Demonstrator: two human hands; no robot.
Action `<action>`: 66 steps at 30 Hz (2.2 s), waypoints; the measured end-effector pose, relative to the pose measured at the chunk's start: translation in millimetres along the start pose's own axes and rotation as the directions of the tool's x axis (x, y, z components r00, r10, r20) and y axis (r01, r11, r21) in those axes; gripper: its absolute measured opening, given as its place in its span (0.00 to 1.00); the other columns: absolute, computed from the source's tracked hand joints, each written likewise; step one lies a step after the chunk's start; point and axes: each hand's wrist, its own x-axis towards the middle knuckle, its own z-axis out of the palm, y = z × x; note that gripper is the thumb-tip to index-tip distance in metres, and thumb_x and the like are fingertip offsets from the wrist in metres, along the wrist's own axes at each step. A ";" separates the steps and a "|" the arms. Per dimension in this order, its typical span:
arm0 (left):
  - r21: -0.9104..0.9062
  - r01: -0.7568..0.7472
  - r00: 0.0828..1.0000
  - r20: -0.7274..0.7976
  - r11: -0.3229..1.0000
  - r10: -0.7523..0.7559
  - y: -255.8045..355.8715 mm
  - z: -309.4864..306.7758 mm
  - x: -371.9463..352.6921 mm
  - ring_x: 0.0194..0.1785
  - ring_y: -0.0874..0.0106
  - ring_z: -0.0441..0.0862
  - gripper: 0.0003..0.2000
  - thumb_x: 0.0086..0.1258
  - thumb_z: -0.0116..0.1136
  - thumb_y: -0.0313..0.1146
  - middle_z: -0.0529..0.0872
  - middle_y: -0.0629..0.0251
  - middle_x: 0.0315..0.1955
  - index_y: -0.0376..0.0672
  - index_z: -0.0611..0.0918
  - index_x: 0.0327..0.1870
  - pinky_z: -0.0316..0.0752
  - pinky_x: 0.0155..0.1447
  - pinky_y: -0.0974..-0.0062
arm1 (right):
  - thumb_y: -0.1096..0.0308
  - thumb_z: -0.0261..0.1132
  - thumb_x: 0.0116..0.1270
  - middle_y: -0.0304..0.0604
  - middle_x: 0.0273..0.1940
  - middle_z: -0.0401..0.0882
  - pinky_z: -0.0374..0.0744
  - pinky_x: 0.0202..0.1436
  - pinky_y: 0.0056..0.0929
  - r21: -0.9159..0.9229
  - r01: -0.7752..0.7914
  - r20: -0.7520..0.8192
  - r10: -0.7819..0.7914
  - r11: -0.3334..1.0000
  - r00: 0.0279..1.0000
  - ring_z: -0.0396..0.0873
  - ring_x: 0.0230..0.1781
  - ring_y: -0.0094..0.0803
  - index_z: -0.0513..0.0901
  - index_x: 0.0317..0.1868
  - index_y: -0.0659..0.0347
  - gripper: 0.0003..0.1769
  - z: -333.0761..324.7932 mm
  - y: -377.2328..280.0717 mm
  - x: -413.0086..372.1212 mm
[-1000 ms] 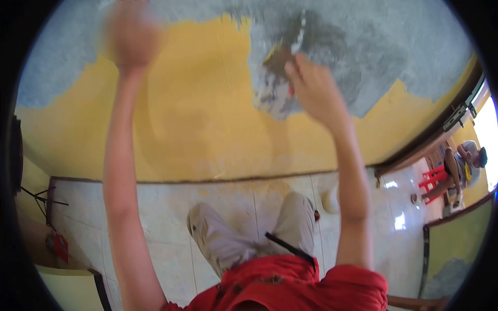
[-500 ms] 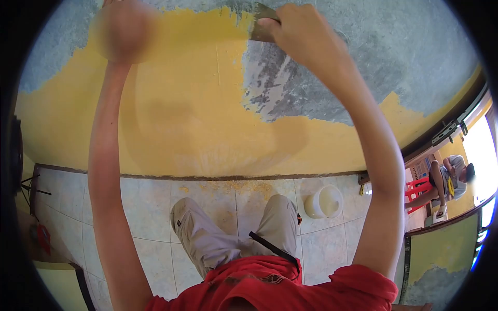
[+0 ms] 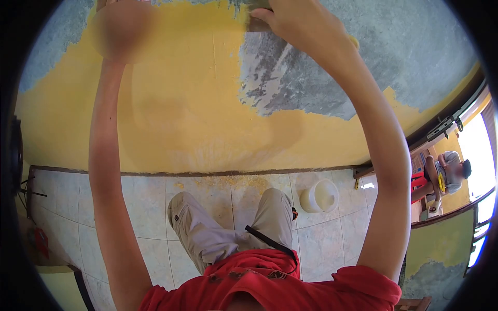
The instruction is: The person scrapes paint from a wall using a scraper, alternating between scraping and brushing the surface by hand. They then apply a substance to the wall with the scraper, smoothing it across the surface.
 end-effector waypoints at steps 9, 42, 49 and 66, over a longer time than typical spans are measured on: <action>-0.084 0.009 1.000 0.014 0.996 -0.008 -0.4 -8.4 -2.8 0.71 0.52 0.68 0.24 0.70 0.43 0.43 0.77 0.51 0.63 0.38 0.80 0.60 0.59 0.74 0.54 | 0.53 0.58 0.73 0.62 0.33 0.83 0.78 0.39 0.46 0.047 0.065 -0.063 -0.062 0.997 0.996 0.83 0.34 0.53 0.83 0.38 0.75 0.26 11.8 -11.7 1.0; -0.052 0.009 1.000 -0.016 0.999 -0.010 -2.7 -5.2 0.7 0.70 0.52 0.68 0.25 0.71 0.45 0.48 0.77 0.51 0.62 0.38 0.79 0.59 0.60 0.73 0.52 | 0.56 0.60 0.70 0.67 0.36 0.82 0.80 0.42 0.49 -0.057 0.027 -0.258 -0.041 0.998 0.965 0.82 0.40 0.58 0.83 0.38 0.77 0.24 21.7 1.1 3.1; -0.033 0.015 0.999 -0.035 0.999 -0.016 -0.7 -4.3 0.8 0.71 0.52 0.67 0.24 0.69 0.48 0.44 0.76 0.52 0.63 0.40 0.77 0.61 0.60 0.74 0.53 | 0.57 0.59 0.72 0.64 0.38 0.82 0.81 0.43 0.48 -0.232 0.045 -0.151 -0.082 0.972 0.985 0.82 0.42 0.58 0.83 0.40 0.75 0.22 -3.5 -29.7 -0.1; 0.008 0.020 1.000 -0.008 1.000 -0.020 1.2 -1.7 -0.8 0.71 0.53 0.67 0.26 0.73 0.43 0.51 0.74 0.54 0.65 0.42 0.76 0.63 0.59 0.73 0.51 | 0.59 0.61 0.70 0.67 0.36 0.82 0.81 0.41 0.47 0.008 -0.061 -0.337 0.060 0.998 0.940 0.83 0.40 0.58 0.82 0.37 0.77 0.22 10.7 -38.0 -17.5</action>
